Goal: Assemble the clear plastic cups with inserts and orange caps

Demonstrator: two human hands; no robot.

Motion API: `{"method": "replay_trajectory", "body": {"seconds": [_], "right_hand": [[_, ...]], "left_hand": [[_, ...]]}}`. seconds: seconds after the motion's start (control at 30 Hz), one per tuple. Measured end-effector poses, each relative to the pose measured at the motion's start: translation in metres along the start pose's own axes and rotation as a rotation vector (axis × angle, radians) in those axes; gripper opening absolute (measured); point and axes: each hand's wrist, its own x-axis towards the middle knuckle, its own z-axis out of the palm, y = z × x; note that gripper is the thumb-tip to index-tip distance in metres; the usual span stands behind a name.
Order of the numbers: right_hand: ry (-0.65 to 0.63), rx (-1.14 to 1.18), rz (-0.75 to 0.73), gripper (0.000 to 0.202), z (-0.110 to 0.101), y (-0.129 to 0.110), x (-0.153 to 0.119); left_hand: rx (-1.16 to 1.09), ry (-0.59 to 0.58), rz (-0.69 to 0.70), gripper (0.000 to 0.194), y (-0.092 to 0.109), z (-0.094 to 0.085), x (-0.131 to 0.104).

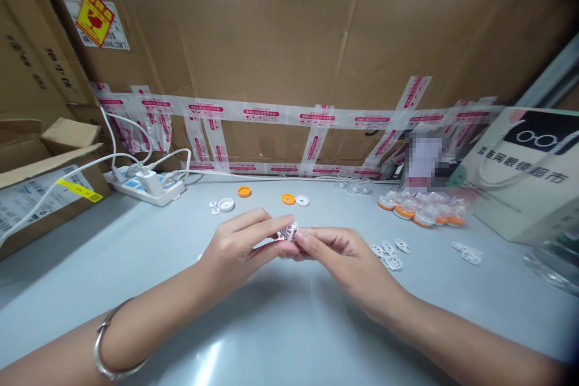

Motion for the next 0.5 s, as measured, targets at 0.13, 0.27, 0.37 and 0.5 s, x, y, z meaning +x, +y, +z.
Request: {"method": "replay_trajectory", "body": {"seconds": [0.13, 0.27, 0.37, 0.5], "right_hand": [[0.012, 0.143, 0.022, 0.025, 0.004, 0.005, 0.001], [0.045, 0.281, 0.068, 0.025, 0.006, 0.012, 0.003], [0.083, 0.321, 0.110, 0.024, 0.004, 0.018, 0.003], [0.092, 0.344, 0.143, 0.027, 0.001, 0.023, 0.002]], "left_hand": [[-0.007, 0.015, 0.015, 0.027, 0.000, 0.001, 0.001], [-0.027, -0.087, -0.031, 0.027, -0.003, 0.002, 0.000], [-0.076, -0.214, -0.069, 0.033, -0.005, 0.002, -0.001], [-0.139, -0.253, -0.169, 0.032, -0.005, 0.001, 0.000]]}}
